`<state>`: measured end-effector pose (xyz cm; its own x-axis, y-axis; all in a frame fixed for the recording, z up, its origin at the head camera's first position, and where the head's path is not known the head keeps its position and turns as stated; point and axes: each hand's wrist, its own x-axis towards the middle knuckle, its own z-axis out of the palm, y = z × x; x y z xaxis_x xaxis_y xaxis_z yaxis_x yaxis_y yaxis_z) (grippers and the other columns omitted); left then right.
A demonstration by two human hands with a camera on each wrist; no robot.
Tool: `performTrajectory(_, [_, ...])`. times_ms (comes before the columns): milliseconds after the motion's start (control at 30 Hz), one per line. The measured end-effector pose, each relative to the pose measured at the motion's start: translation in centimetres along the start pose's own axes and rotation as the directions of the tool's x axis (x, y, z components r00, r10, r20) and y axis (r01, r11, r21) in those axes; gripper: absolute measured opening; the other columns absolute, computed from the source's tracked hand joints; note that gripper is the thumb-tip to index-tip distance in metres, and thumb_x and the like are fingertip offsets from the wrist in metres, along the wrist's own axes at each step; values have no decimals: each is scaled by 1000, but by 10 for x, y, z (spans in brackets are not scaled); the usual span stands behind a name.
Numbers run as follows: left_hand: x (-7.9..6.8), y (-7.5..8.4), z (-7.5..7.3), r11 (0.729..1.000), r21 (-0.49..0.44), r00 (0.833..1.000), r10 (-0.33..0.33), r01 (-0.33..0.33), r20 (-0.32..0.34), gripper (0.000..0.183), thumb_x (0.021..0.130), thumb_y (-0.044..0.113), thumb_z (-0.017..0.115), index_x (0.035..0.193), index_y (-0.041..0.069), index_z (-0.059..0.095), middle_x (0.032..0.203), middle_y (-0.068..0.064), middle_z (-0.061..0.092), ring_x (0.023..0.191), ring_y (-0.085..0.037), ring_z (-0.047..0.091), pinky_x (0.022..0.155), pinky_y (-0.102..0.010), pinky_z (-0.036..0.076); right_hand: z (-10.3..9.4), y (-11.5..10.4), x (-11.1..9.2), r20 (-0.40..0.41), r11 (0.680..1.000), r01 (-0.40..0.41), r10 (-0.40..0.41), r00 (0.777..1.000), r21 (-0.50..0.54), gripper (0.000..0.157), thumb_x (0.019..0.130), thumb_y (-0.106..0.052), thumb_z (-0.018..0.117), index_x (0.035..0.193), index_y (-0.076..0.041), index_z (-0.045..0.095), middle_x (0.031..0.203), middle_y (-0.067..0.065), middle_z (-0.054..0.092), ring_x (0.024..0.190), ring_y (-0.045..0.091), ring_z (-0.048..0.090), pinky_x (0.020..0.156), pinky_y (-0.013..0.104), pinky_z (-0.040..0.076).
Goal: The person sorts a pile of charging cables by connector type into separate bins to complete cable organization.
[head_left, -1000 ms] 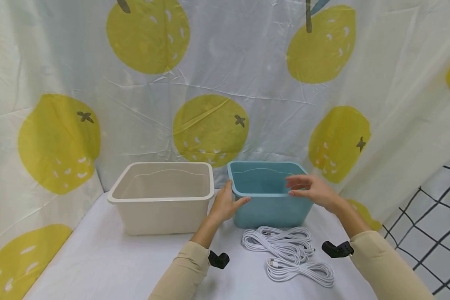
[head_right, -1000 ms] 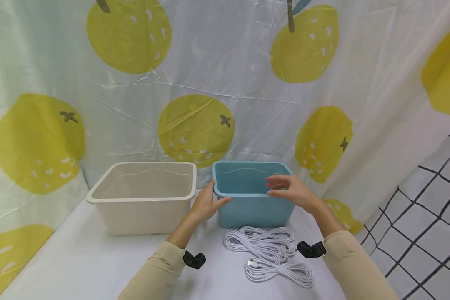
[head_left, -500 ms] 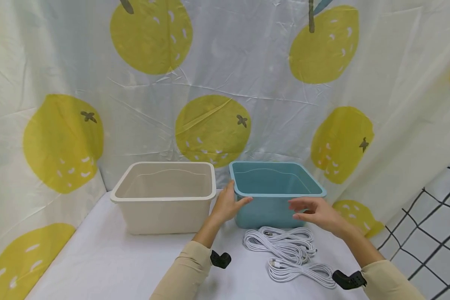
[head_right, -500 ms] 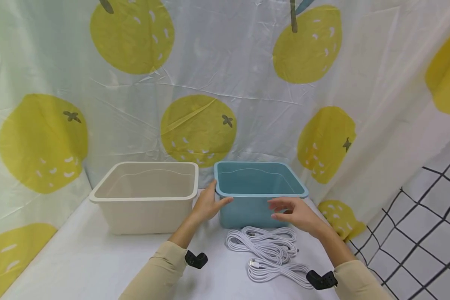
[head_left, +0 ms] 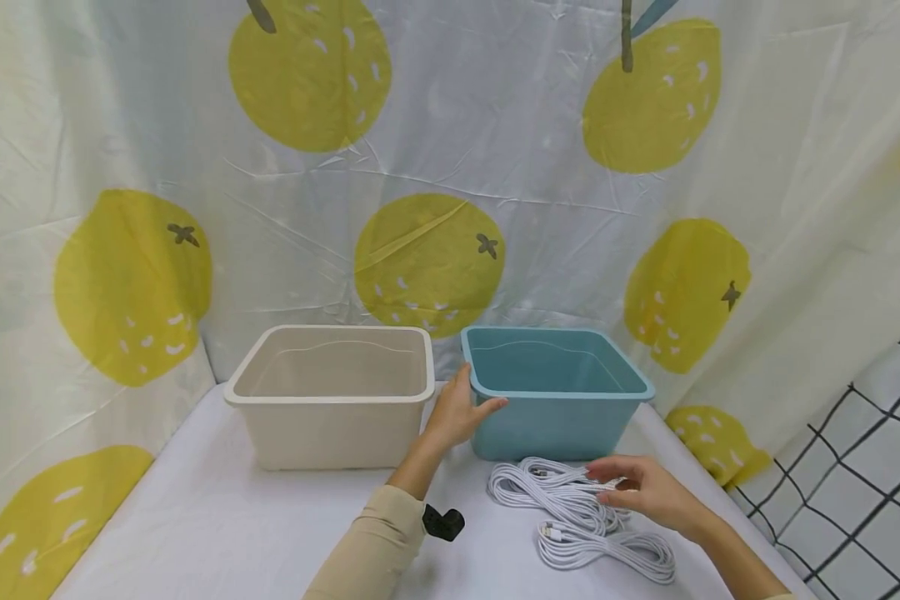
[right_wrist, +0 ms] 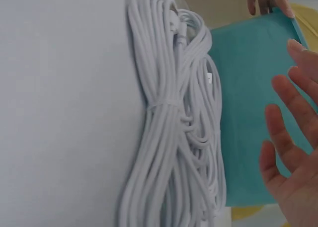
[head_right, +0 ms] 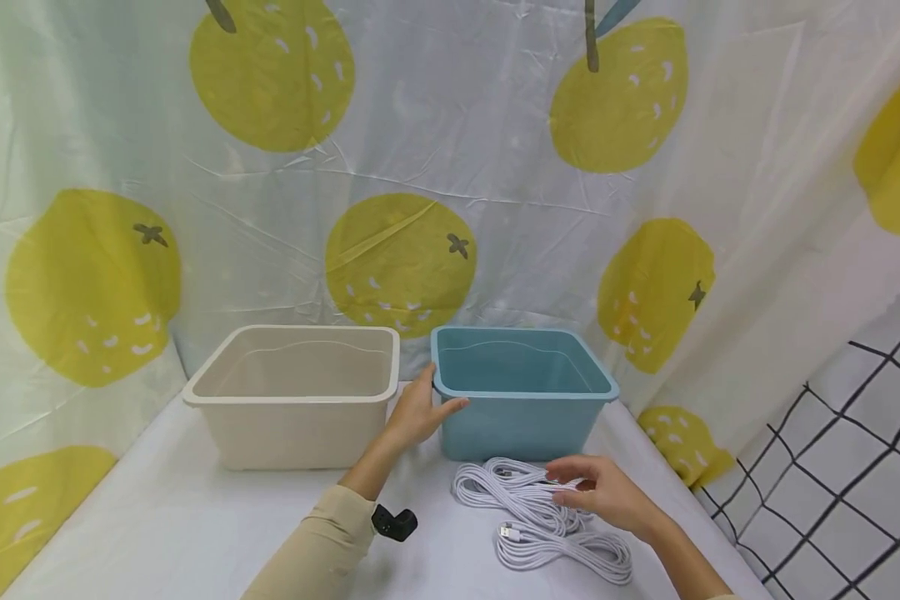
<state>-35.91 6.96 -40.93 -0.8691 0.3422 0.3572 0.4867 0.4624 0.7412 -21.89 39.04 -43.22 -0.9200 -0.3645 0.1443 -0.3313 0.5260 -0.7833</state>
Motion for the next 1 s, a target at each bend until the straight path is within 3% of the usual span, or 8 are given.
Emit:
performTrajectory(133, [-2, 0, 2, 1000, 2, 1000, -6, 6, 6, 98, 95, 51, 73, 161, -3, 24, 159, -24, 38, 142, -40, 42, 111, -54, 41, 10, 10, -12, 48, 996, -71, 68, 996, 45, 39, 98, -11, 72, 132, 5, 65, 122, 21, 68, 107, 27, 65, 84, 28, 56])
performTrajectory(333, [-5, -2, 2, 1000, 22, 1000, -20, 20, 9, 100, 95, 52, 72, 162, -3, 22, 159, -26, 37, 142, -42, 42, 110, -56, 41, 24, 26, -27, 113, 986, -167, 166, 980, -1, 36, 95, -17, 76, 128, -3, 71, 120, 10, 71, 105, 18, 64, 84, 27, 53])
performTrajectory(467, [-5, -2, 2, 999, 31, 1000, -13, 13, 9, 100, 96, 52, 72, 162, -3, 21, 159, -25, 37, 142, -41, 42, 110, -55, 41, 29, 35, -32, 109, 992, -123, 127, 986, -40, 34, 93, -20, 79, 124, -5, 73, 116, 5, 72, 102, 12, 65, 83, 28, 54])
performTrajectory(600, [-3, 0, 3, 1000, 15, 1000, -7, 7, 17, 100, 96, 53, 72, 162, -3, 21, 159, -25, 37, 143, -41, 41, 111, -54, 40, 29, 41, -38, 106, 992, -5, 19, 994, -127, 31, 88, -22, 85, 116, -10, 76, 112, -3, 72, 100, 7, 64, 83, 27, 55])
performTrajectory(767, [-2, 0, 4, 999, 30, 1000, -18, 17, 14, 99, 95, 52, 72, 162, -3, 22, 158, -24, 39, 142, -40, 43, 110, -53, 42, 28, 43, -40, 143, 955, 132, -96, 985, -266, 38, 82, -31, 89, 115, -18, 75, 114, -10, 68, 104, 6, 61, 86, 25, 52])
performTrajectory(1000, [2, 0, 2, 1000, 28, 1000, -7, 7, 2, 98, 96, 51, 72, 162, -3, 23, 158, -24, 40, 142, -40, 43, 111, -54, 41, 28, 37, -33, 130, 922, 136, -95, 987, -361, 28, 85, -25, 87, 109, -14, 79, 108, -8, 71, 99, 7, 63, 82, 29, 56])
